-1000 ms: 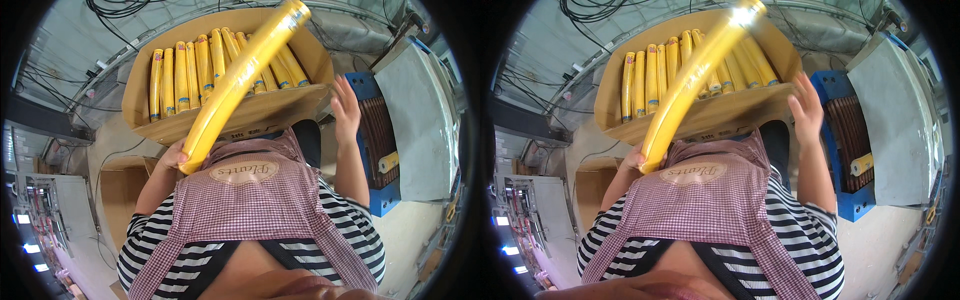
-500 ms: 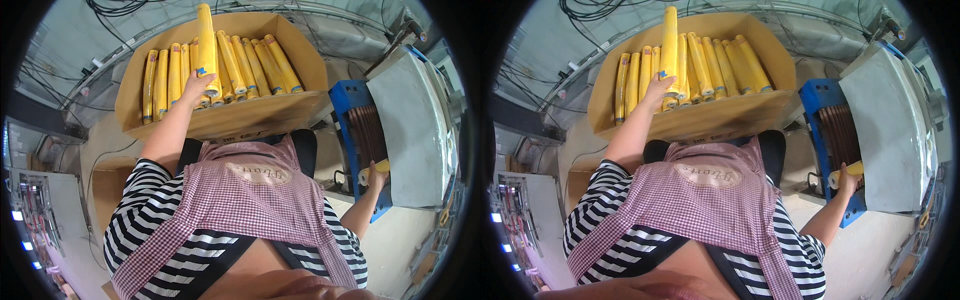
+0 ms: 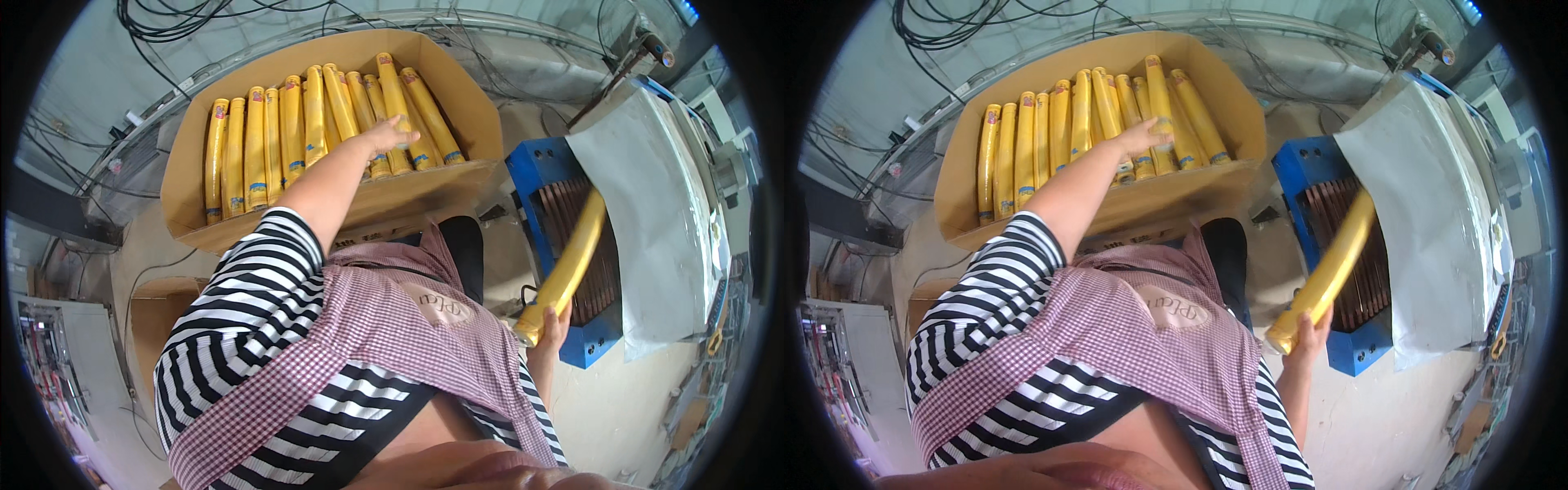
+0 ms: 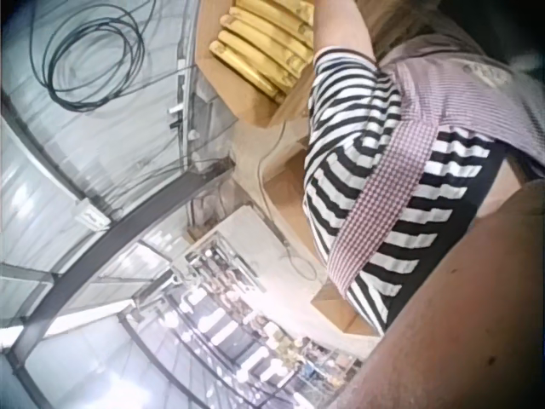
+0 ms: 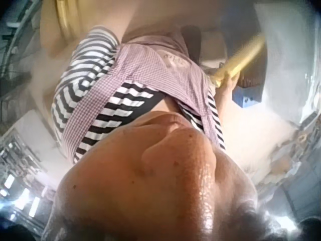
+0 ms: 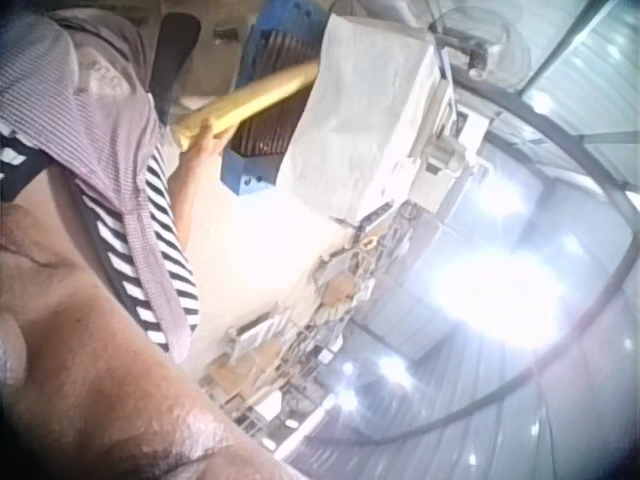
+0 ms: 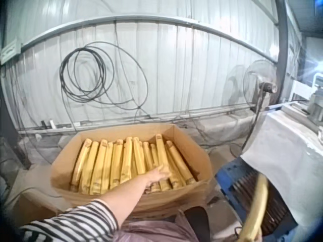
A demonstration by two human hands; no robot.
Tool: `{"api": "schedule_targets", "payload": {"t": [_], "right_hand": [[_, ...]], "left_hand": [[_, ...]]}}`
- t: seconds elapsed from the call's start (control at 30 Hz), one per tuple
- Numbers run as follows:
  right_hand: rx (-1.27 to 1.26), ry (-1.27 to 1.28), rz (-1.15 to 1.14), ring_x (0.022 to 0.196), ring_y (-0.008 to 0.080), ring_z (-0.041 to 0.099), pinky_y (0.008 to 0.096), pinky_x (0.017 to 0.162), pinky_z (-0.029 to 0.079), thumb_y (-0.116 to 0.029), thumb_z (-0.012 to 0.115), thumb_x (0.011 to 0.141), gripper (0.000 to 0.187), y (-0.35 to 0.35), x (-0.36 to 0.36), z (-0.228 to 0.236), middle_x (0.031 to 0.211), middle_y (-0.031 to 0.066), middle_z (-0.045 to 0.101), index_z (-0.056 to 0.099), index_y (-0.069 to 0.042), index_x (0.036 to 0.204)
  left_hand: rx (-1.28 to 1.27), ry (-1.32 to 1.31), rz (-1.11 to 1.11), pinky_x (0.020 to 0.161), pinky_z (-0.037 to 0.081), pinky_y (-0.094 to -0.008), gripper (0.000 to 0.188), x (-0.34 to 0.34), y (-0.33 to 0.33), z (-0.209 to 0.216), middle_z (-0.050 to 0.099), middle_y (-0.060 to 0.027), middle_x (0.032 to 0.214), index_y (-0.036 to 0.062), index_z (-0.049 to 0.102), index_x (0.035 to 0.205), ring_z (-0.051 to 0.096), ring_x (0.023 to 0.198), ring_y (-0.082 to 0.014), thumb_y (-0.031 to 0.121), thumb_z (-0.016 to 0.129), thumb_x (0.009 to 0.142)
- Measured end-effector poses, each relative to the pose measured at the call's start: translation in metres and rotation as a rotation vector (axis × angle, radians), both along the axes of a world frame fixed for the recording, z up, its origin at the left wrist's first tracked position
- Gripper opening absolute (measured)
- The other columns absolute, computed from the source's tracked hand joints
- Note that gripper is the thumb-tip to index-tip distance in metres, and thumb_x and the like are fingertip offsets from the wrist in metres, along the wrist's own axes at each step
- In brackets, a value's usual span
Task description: The person repeatedly picks up yellow cylindrical items from a cardboard box, wraps them with clear plastic film using a dispenser, and places them into another box. The person handles the items one at a time, ensuring they are wrapped before stacking them.
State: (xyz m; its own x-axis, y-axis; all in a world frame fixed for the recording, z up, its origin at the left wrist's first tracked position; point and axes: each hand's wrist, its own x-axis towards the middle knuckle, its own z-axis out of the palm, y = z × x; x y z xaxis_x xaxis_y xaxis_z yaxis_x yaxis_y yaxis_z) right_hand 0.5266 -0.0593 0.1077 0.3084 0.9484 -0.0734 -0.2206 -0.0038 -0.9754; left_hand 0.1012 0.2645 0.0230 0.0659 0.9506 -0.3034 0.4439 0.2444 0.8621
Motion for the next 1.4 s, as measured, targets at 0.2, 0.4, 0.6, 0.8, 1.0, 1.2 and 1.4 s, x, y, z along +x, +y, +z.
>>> {"api": "schedule_targets", "payload": {"t": [0.2,0.4,0.6,0.8,1.0,1.2,1.4], "right_hand": [[0.054,-0.095,0.377,0.104,0.0197,0.058,0.0305,0.086,0.049,-0.037,0.071,0.073,0.090,0.036,-0.037,0.008,0.121,0.0123,0.056,0.034,0.001,0.146],[0.164,0.009,0.875,0.138,0.0230,0.036,0.0348,0.113,0.026,-0.032,0.081,0.069,0.109,0.094,-0.083,0.030,0.150,0.0145,0.037,0.020,0.006,0.151],[0.010,0.389,1.206,0.143,0.0304,0.031,0.0392,0.116,0.024,-0.029,0.078,0.071,0.108,0.084,-0.102,0.022,0.154,0.0206,0.031,0.016,0.005,0.153],[-0.284,0.603,0.740,0.087,0.0265,0.062,0.0353,0.073,0.053,-0.058,0.034,0.100,0.069,0.052,-0.130,-0.009,0.120,0.0132,0.062,0.046,-0.001,0.136],[-0.334,0.280,0.477,0.078,0.0287,0.067,0.0324,0.064,0.051,-0.063,0.027,0.100,0.075,0.092,-0.145,-0.006,0.101,0.0187,0.067,0.051,0.005,0.121],[-0.228,0.537,0.659,0.120,0.0311,0.056,0.0457,0.097,0.050,-0.065,0.023,0.099,0.080,0.095,-0.126,0.022,0.135,0.0219,0.050,0.034,0.001,0.143],[0.125,0.323,0.798,0.129,0.0315,0.049,0.0533,0.106,0.040,-0.036,0.058,0.094,0.073,0.099,-0.118,0.041,0.142,0.0164,0.046,0.025,-0.004,0.151]], "left_hand": [[0.130,-0.292,-0.498,0.109,0.037,-0.0370,0.065,0.076,-0.094,0.071,0.050,-0.0175,0.142,0.0024,0.040,0.145,0.047,0.131,-0.0254,0.034,0.065,0.094],[0.040,-1.018,-0.135,0.109,0.036,-0.0396,0.067,0.070,-0.131,0.114,0.054,-0.0108,0.137,0.0116,0.037,0.149,0.050,0.128,-0.0249,0.056,0.043,0.098],[0.481,-1.261,0.672,0.099,0.048,-0.0502,0.065,-0.091,-0.098,0.165,0.054,-0.0242,0.129,-0.0037,0.041,0.135,0.056,0.115,-0.0383,0.051,0.043,0.100],[0.535,-0.995,0.910,0.090,0.053,-0.0446,0.033,-0.196,-0.156,0.104,0.064,-0.0120,0.107,0.0039,0.057,0.115,0.063,0.099,-0.0280,0.024,0.069,0.092],[0.757,-0.925,0.997,0.084,0.056,-0.0452,0.051,-0.198,-0.161,0.075,0.062,-0.0105,0.108,0.0044,0.047,0.123,0.063,0.097,-0.0257,0.017,0.078,0.084],[0.699,-0.888,0.976,0.083,0.056,-0.0434,0.038,-0.193,-0.165,0.095,0.063,-0.0124,0.112,-0.0009,0.054,0.121,0.064,0.095,-0.0258,0.024,0.066,0.094],[0.635,-1.045,0.672,0.093,0.049,-0.0427,0.032,-0.214,-0.212,0.112,0.063,-0.0120,0.117,0.0009,0.057,0.123,0.061,0.105,-0.0232,0.020,0.057,0.097]]}}
